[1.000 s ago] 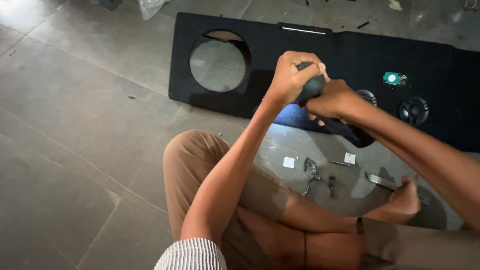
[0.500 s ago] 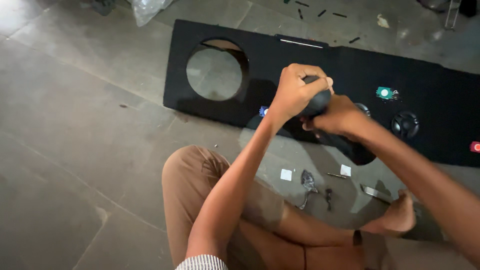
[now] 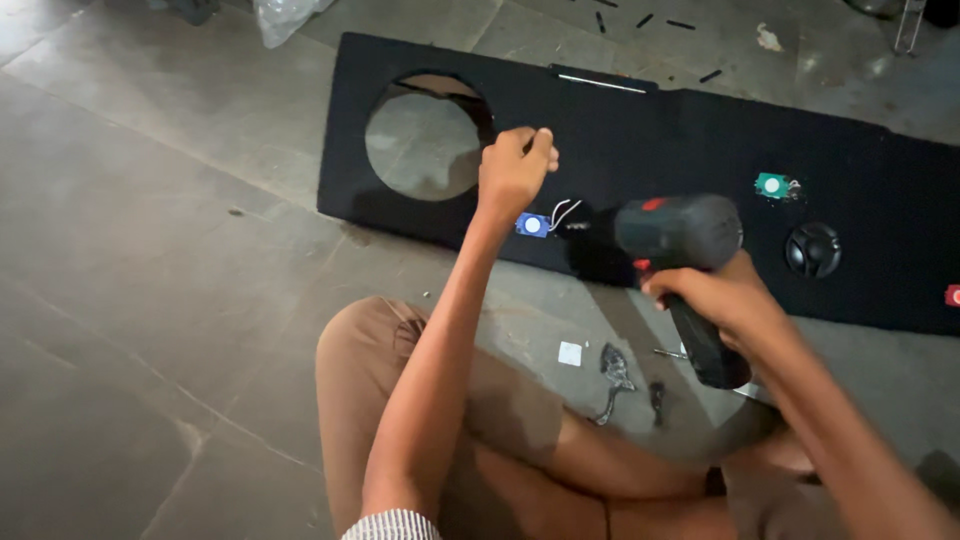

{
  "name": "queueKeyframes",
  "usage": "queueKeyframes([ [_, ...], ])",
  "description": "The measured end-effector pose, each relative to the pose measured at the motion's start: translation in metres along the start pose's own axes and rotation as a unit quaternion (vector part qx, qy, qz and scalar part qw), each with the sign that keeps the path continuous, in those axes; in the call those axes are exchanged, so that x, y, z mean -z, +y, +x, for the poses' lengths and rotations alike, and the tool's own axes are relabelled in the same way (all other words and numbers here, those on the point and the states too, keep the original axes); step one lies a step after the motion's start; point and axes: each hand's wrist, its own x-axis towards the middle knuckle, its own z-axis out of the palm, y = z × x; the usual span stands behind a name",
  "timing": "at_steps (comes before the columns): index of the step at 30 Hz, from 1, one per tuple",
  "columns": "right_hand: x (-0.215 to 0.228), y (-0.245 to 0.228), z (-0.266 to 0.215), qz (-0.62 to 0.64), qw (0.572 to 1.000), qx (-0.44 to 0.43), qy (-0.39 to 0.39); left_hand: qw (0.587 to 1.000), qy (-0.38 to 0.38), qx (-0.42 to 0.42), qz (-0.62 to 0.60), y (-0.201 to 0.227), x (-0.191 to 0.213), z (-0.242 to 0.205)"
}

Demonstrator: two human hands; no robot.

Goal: The person uses a cordless drill to create holes in a black panel that has pre-cut circular openings and mounted electronic components. The person drills multiple holes around the components and then removes the drill bit.

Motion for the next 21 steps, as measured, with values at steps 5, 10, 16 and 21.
queueKeyframes([
  [5, 0.01, 0.031, -0.017, 0.156, 0.988, 0.002, 0.019, 0.987, -0.073, -0.02, 0.138, -0.005, -0.017, -0.007],
  [10, 0.004, 0.078, -0.042, 0.334, 0.941, 0.044, 0.026, 0.97, -0.17, 0.175, -0.015, 0.018, -0.05, -0.031],
  [16, -0.006, 0.112, -0.054, 0.404, 0.909, 0.082, 0.062, 0.871, -0.066, 0.266, -0.407, 0.039, -0.118, -0.082],
  [21, -0.01, 0.11, -0.059, 0.404, 0.905, 0.114, 0.074, 0.817, -0.118, 0.221, -0.52, 0.037, -0.119, -0.094],
])
